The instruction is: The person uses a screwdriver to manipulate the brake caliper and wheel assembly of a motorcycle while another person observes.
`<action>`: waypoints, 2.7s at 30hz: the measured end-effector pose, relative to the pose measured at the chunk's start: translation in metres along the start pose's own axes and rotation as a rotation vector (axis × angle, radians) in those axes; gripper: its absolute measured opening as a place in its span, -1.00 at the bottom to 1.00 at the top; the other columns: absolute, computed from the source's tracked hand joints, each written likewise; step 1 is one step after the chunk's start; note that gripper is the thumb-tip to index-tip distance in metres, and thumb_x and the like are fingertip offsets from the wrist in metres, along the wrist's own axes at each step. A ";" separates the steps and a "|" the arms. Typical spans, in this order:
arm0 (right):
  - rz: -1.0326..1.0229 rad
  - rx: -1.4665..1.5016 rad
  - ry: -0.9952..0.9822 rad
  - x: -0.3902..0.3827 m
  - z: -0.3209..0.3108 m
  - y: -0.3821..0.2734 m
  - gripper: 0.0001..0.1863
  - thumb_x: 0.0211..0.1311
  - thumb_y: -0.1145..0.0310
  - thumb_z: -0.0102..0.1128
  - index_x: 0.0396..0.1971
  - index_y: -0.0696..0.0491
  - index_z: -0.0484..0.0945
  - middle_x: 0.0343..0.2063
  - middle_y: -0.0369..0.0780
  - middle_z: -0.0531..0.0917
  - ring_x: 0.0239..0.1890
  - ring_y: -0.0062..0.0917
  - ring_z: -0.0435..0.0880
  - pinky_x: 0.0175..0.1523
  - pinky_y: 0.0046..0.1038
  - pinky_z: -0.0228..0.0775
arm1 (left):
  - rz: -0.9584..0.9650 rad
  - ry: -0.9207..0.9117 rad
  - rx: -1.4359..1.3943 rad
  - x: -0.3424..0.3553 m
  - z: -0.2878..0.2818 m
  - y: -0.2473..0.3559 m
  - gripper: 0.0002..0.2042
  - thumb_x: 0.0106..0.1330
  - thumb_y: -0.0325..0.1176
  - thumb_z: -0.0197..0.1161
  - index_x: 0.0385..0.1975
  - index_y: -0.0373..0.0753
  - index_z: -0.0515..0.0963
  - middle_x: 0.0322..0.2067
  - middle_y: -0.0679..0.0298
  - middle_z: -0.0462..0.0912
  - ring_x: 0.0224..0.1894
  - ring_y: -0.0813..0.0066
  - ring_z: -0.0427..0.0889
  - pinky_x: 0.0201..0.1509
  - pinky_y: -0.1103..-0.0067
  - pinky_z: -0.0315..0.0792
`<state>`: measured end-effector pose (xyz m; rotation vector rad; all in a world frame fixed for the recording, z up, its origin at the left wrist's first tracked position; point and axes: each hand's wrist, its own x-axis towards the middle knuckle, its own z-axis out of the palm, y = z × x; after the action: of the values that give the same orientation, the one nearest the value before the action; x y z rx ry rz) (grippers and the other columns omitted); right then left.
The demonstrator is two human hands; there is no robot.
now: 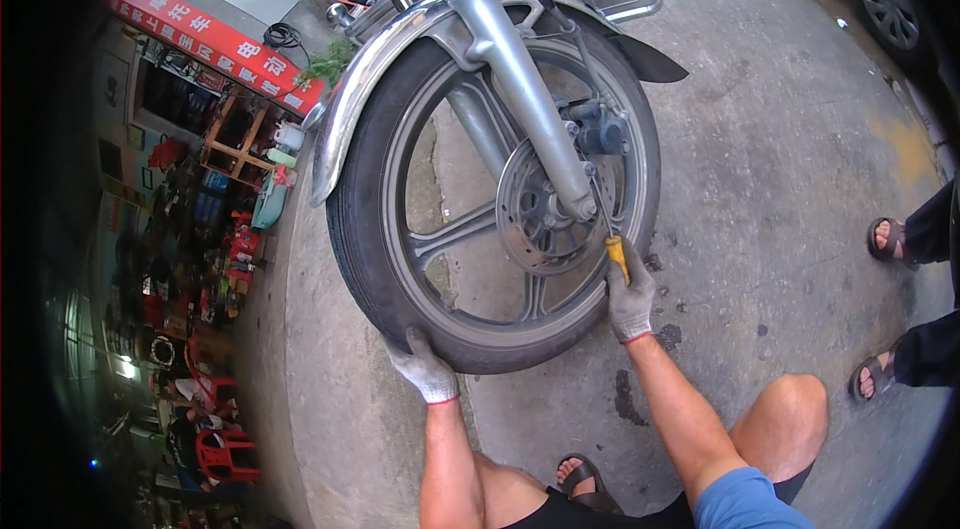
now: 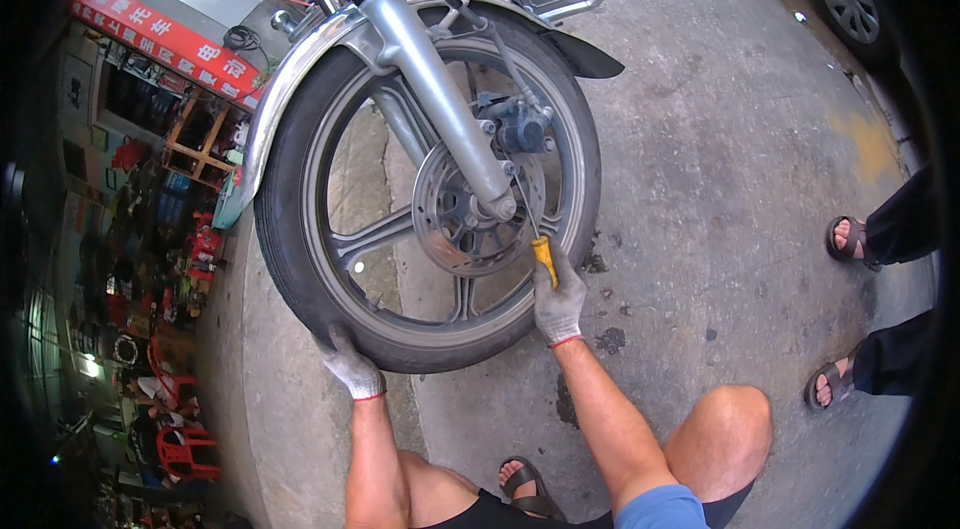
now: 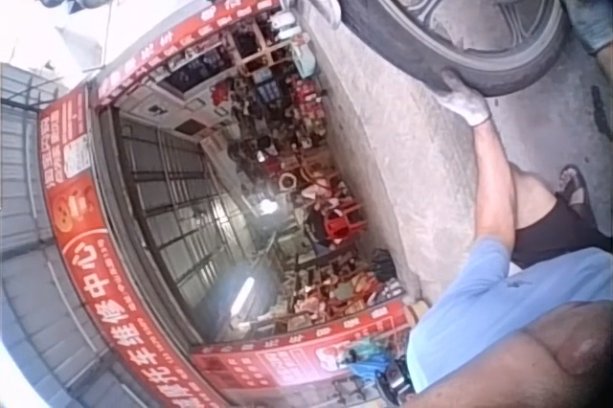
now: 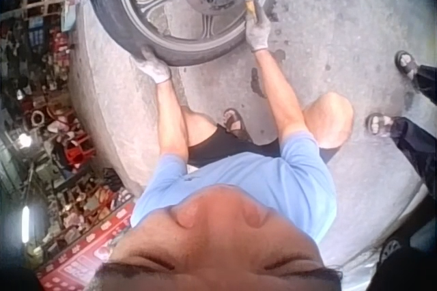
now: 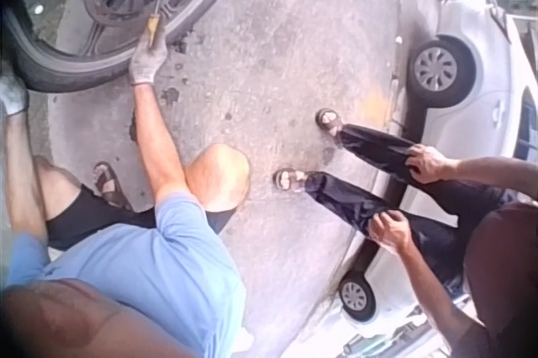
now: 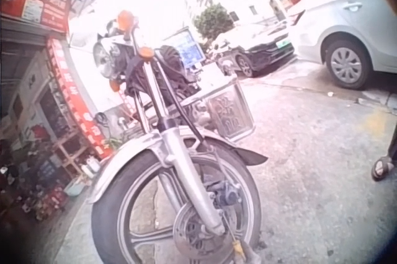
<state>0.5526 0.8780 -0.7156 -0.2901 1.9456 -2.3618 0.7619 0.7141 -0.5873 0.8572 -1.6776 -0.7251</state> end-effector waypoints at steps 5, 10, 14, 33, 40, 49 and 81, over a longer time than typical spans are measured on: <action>0.016 0.052 -0.054 0.002 -0.007 -0.012 -0.59 0.25 0.47 0.11 0.09 0.26 0.45 -0.09 -0.07 0.64 -0.03 -0.49 0.59 0.08 -0.50 0.39 | -0.005 -0.036 -0.075 0.002 -0.002 -0.002 -0.55 0.41 -0.27 0.06 0.19 -0.43 0.28 0.04 0.05 0.50 0.04 0.28 0.49 0.18 0.43 0.34; 0.282 0.083 -0.319 0.016 -0.032 -0.016 -0.59 0.26 0.40 0.13 0.07 0.26 0.45 -0.17 -0.13 0.64 -0.14 -0.53 0.59 -0.01 -0.51 0.42 | 0.052 0.039 0.103 0.004 0.002 0.004 -0.53 0.40 -0.26 0.07 0.19 -0.44 0.27 0.08 0.06 0.47 0.07 0.27 0.46 0.23 0.43 0.28; 0.494 0.181 -0.525 0.027 -0.052 -0.053 -0.61 0.28 0.33 0.13 0.04 0.23 0.47 -0.31 -0.23 0.63 -0.29 -0.62 0.57 -0.17 -0.58 0.42 | 0.016 0.037 0.001 0.007 0.002 0.024 -0.49 0.33 -0.30 0.13 0.17 -0.54 0.28 0.10 -0.08 0.45 0.12 0.16 0.43 0.27 0.40 0.21; 0.095 -0.051 -0.133 0.010 -0.004 0.001 -0.63 0.19 0.34 0.20 -0.11 0.33 0.53 -0.39 -0.02 0.66 -0.30 -0.45 0.65 -0.17 -0.43 0.45 | 0.027 -0.024 -0.012 0.002 -0.002 -0.002 -0.53 0.39 -0.22 0.09 0.20 -0.40 0.31 0.09 0.13 0.46 0.07 0.33 0.45 0.20 0.45 0.31; 0.077 -0.079 -0.121 0.011 0.001 -0.010 -0.66 0.18 0.36 0.20 -0.13 0.31 0.53 -0.43 0.02 0.64 -0.34 -0.36 0.67 -0.21 -0.40 0.44 | 0.042 -0.024 -0.034 0.003 -0.002 -0.005 -0.53 0.40 -0.25 0.07 0.22 -0.37 0.28 0.12 0.14 0.43 0.09 0.34 0.43 0.22 0.44 0.29; 0.000 -0.137 -0.022 0.006 0.011 -0.006 -0.70 0.18 0.38 0.18 -0.17 0.27 0.54 -0.48 0.06 0.61 -0.39 -0.22 0.67 -0.27 -0.34 0.44 | -0.040 -0.017 -0.077 0.001 -0.002 0.000 -0.47 0.34 -0.30 0.05 0.22 -0.52 0.22 0.14 -0.07 0.41 0.16 0.16 0.39 0.29 0.38 0.19; 0.245 -0.067 -0.279 0.017 -0.018 -0.013 -0.65 0.23 0.30 0.18 -0.15 0.29 0.54 -0.40 -0.15 0.66 -0.33 -0.55 0.59 -0.19 -0.47 0.41 | 0.035 0.038 0.099 0.002 -0.001 0.008 -0.49 0.36 -0.25 0.12 0.19 -0.47 0.29 0.08 0.00 0.48 0.10 0.23 0.46 0.24 0.42 0.26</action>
<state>0.5337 0.8948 -0.7042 -0.3424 1.8164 -1.9891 0.7609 0.7174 -0.5795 0.9030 -1.7014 -0.6023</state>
